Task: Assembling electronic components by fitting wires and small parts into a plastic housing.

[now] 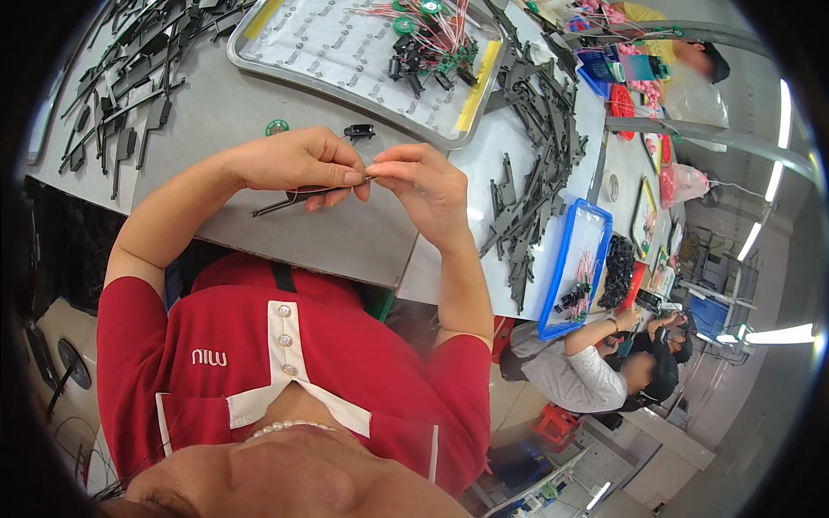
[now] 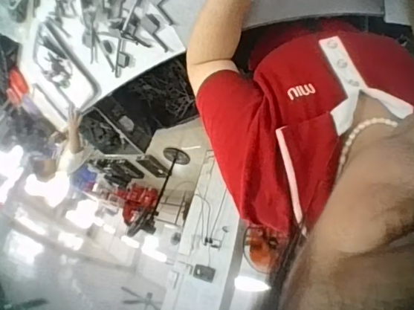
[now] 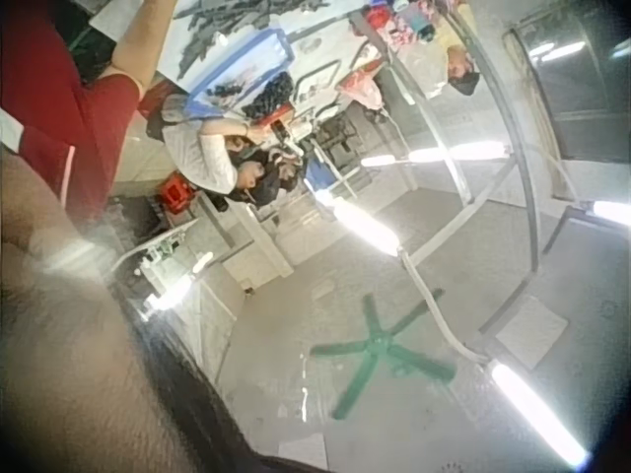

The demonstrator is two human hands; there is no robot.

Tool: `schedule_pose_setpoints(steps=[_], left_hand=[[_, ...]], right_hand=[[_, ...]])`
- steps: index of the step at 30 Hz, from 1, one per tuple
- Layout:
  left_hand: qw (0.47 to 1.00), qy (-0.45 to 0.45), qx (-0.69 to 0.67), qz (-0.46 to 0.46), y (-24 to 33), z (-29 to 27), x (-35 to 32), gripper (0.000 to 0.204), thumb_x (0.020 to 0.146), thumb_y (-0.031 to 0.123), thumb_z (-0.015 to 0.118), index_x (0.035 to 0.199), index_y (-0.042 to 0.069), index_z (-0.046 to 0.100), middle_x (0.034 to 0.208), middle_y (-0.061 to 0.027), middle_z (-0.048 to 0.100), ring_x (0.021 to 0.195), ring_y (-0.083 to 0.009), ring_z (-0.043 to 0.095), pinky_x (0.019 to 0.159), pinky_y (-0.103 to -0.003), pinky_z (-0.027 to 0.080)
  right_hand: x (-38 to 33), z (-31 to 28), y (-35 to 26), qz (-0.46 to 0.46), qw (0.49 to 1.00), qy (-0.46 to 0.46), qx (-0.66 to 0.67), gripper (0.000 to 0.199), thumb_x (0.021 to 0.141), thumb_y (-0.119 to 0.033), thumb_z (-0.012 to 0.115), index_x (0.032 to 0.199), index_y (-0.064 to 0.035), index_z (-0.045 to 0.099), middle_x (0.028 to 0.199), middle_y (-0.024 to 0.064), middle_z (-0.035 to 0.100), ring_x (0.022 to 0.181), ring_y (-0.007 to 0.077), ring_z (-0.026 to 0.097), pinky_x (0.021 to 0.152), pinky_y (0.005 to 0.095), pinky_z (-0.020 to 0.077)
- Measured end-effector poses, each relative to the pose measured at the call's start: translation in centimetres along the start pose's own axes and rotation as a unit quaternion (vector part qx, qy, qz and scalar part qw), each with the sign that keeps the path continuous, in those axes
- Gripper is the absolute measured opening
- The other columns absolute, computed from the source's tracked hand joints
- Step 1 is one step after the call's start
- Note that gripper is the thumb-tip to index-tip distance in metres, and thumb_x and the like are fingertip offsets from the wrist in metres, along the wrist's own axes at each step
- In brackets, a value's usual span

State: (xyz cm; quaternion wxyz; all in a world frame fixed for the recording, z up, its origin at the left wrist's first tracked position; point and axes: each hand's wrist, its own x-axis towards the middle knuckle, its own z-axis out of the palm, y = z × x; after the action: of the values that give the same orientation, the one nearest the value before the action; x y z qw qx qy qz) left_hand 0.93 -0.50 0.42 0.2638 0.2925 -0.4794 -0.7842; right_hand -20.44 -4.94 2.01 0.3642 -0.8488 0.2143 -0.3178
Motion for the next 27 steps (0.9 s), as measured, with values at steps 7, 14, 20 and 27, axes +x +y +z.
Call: schedule_pose_setpoints(steps=[7, 14, 20, 27], left_hand=[[0.985, 0.112, 0.113, 0.066, 0.2, 0.6, 0.1, 0.025, 0.088, 0.023, 0.053, 0.093, 0.001, 0.064, 0.062, 0.0006, 0.052, 0.052, -0.0079, 0.048, 0.049, -0.023, 0.040], [0.915, 0.205, 0.314, 0.148, -0.4, 1.0, 0.3, 0.024, 0.085, 0.022, 0.057, 0.092, 0.001, 0.064, 0.055, -0.0118, 0.052, 0.046, -0.0217, 0.047, 0.049, -0.035, 0.039], [0.900, 0.223, 0.341, 0.155, -0.2, 1.5, 0.4, 0.021, 0.083, 0.022, 0.059, 0.088, 0.003, 0.066, 0.055, -0.0153, 0.052, 0.048, -0.0303, 0.049, 0.049, -0.039, 0.038], [0.875, 0.245, 0.370, 0.194, -1.0, 1.6, 0.8, 0.020, 0.084, 0.022, 0.059, 0.087, 0.003, 0.065, 0.057, -0.0165, 0.054, 0.051, -0.0324, 0.051, 0.050, -0.040, 0.039]], right_hand=[[-0.9, -0.1, 0.1, 0.216, 0.963, 0.065, 0.145, 0.014, 0.084, -0.008, 0.064, 0.097, -0.0039, 0.067, 0.094, 0.0046, 0.062, 0.076, 0.0097, 0.056, 0.067, 0.0226, 0.0462], [-0.9, 0.8, -0.3, 0.238, 0.951, 0.084, 0.179, 0.015, 0.082, -0.009, 0.068, 0.094, -0.0014, 0.064, 0.090, 0.0033, 0.061, 0.077, 0.0080, 0.056, 0.069, 0.0209, 0.0453], [-0.9, 1.1, -0.4, 0.250, 0.937, 0.098, 0.222, 0.011, 0.082, -0.007, 0.068, 0.089, -0.0014, 0.062, 0.082, 0.0017, 0.062, 0.076, 0.0068, 0.055, 0.069, 0.0203, 0.0453], [-1.2, 1.0, 0.1, 0.307, 0.909, 0.090, 0.268, 0.011, 0.084, -0.010, 0.066, 0.087, -0.0020, 0.060, 0.081, 0.0033, 0.064, 0.071, 0.0057, 0.055, 0.063, 0.0183, 0.0429]])
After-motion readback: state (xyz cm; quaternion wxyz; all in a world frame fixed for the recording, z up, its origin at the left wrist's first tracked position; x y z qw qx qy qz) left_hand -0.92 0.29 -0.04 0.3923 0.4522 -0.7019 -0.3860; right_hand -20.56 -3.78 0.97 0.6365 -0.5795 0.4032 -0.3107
